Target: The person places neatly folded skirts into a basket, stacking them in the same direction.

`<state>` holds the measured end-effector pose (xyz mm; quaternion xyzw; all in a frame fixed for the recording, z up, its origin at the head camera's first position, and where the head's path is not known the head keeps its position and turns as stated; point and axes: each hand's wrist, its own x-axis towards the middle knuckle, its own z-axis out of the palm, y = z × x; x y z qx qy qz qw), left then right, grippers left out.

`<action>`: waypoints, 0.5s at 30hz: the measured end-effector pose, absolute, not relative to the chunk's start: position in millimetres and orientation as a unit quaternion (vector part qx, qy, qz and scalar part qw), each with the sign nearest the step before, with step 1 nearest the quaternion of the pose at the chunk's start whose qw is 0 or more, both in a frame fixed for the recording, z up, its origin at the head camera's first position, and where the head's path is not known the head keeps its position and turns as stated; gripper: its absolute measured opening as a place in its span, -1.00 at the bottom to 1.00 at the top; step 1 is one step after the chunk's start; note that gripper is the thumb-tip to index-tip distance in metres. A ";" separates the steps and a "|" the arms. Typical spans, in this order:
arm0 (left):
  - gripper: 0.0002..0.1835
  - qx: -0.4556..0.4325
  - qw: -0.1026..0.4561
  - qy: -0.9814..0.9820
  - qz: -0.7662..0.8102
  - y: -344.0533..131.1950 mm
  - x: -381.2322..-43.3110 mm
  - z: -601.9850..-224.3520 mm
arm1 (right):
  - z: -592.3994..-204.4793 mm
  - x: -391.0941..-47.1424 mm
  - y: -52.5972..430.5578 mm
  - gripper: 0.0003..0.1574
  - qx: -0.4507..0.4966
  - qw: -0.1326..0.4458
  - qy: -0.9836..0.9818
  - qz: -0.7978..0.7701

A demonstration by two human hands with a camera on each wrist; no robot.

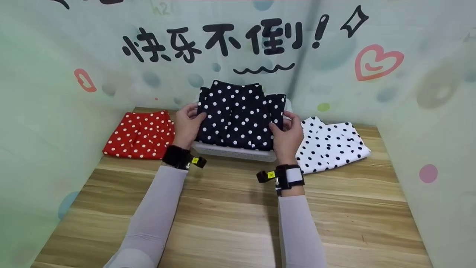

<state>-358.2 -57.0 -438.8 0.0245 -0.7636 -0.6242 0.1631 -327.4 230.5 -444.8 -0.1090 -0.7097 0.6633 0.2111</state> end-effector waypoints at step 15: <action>-0.68 0.055 0.137 -0.800 -0.581 -52.6 -358.4 -448.1 | -453.2 -326.0 220.6 -0.44 -0.082 0.255 -0.821 0.504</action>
